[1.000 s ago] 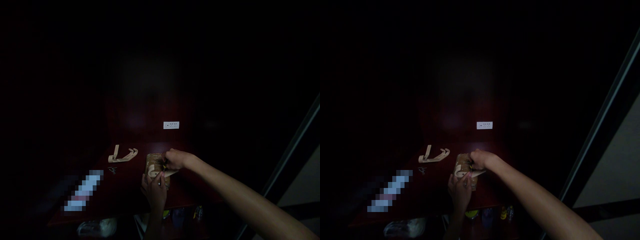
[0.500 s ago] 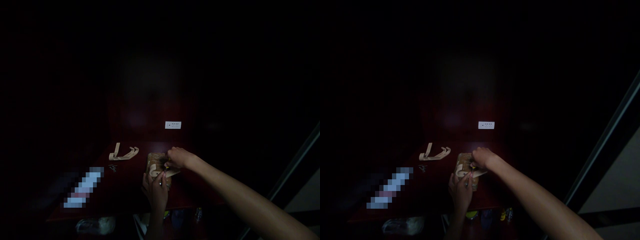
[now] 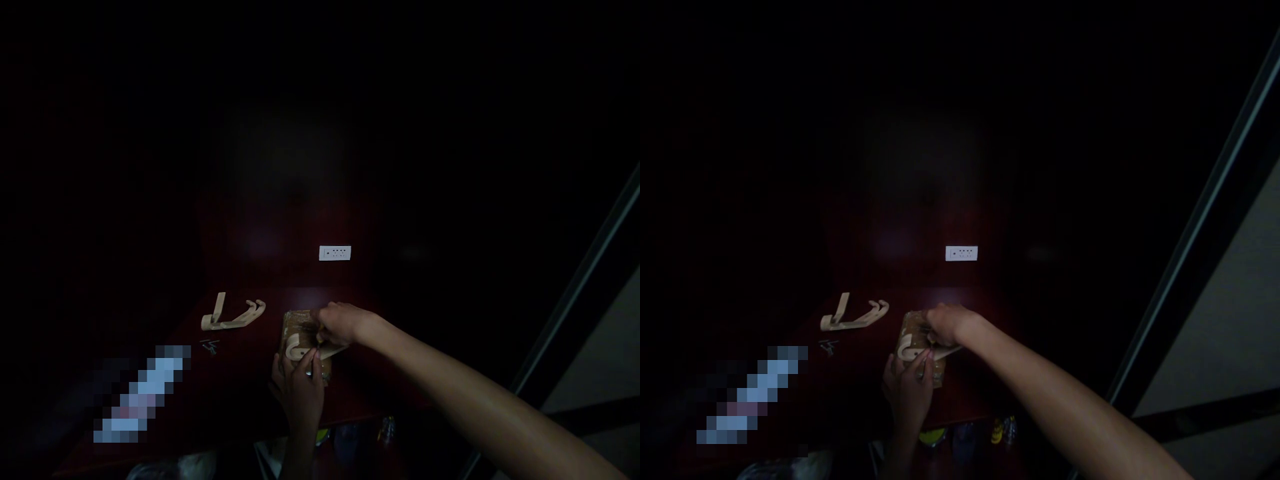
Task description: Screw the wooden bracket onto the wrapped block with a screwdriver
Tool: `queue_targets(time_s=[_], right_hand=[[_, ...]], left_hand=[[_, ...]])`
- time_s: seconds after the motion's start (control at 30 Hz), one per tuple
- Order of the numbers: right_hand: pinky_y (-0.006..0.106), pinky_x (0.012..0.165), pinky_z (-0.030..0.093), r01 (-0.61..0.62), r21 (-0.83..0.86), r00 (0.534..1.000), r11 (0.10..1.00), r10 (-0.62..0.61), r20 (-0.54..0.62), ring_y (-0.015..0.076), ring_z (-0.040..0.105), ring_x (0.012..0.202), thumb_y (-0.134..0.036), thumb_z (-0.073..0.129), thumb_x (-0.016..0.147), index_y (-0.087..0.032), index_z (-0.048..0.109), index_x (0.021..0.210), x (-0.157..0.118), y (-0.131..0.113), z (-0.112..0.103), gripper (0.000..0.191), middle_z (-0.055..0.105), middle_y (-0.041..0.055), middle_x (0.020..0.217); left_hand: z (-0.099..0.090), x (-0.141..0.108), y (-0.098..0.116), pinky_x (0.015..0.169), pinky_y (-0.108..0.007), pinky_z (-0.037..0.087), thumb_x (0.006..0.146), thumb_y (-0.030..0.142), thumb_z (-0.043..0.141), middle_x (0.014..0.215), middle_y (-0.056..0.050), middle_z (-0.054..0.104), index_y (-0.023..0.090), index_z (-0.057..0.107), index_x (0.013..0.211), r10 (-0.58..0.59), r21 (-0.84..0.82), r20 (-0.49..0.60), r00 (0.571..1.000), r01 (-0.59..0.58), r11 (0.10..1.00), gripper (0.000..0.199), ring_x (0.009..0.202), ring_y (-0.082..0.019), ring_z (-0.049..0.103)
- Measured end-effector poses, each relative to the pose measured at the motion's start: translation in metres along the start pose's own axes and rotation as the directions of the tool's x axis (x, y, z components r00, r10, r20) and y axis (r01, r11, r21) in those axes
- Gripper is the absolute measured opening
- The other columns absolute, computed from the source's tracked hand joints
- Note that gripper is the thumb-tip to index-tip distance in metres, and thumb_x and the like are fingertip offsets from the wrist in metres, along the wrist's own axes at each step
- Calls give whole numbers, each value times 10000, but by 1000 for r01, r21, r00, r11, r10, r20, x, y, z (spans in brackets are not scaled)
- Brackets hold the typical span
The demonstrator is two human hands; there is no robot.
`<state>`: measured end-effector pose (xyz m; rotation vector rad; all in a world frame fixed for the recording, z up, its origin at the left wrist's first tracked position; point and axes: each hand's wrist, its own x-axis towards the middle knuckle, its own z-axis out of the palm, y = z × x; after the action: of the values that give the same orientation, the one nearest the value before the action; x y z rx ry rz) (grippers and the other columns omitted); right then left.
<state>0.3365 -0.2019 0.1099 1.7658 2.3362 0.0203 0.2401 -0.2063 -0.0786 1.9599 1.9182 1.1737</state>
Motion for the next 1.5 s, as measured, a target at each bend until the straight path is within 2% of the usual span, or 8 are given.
queue_targets(time_s=[0.17,0.33,0.5,0.67,0.87,1.1,1.27,1.5], right_hand=[[262,613,446,17,46,1000,999,-16,-17,236,665,844,-389,530,841,-168,611,1090,-2,10,6,343,692,129,961],[300,658,460,1,-36,1000,999,-2,-25,264,653,872,-387,534,824,-147,636,1067,-4,0,1,356,676,165,1007],[289,648,462,47,-62,999,997,-48,-17,250,653,853,-320,583,765,-185,635,1074,-4,-10,-3,341,683,126,997],[268,606,446,-3,-30,999,1000,4,33,247,656,852,-324,567,775,-171,661,1025,-2,-6,-6,308,686,128,983],[281,616,442,-17,-11,999,1000,18,38,252,654,859,-381,560,794,-174,666,1014,0,-1,-5,319,683,132,990],[283,630,446,-15,-8,999,1000,15,33,250,651,871,-414,572,789,-171,660,1043,3,3,-1,362,675,142,1018],[265,620,432,-23,11,999,1000,23,40,234,653,857,-394,575,794,-156,661,1044,5,5,-3,356,676,139,1003],[249,603,413,-1,20,998,1000,-1,69,215,652,831,-366,586,795,-153,675,1017,8,9,-2,321,695,117,945]], left_hand=[[-6,-1,4,967,-538,348,859,446,507,1262,-135,537,326,712,1032,-10,5,3,1000,10,1000,293,1292,-343,336],[-9,-1,8,975,-528,349,862,432,508,1285,-134,519,322,717,1019,-20,3,23,1000,20,1000,284,1308,-333,322],[-9,-1,7,963,-537,358,859,411,518,1284,-144,520,324,722,999,-22,6,33,999,22,1000,262,1309,-334,324],[-12,0,7,957,-558,351,864,455,497,1297,-139,515,332,706,1037,-5,18,26,1000,4,1000,298,1291,-340,341],[-14,5,6,997,-576,296,837,436,544,1179,-147,581,315,734,972,69,54,-38,997,-67,996,263,1251,-341,381],[-11,14,-1,1045,-507,289,787,382,607,1130,-130,596,269,757,897,178,-22,-92,980,-180,983,217,1214,-304,417],[-11,16,1,979,-449,365,758,391,637,1132,-121,576,288,761,859,133,-45,-118,984,-140,989,190,1158,-298,449],[-8,13,1,952,-422,389,772,412,631,1177,-110,546,300,760,856,91,-66,-128,988,-100,993,190,1169,-292,437]])
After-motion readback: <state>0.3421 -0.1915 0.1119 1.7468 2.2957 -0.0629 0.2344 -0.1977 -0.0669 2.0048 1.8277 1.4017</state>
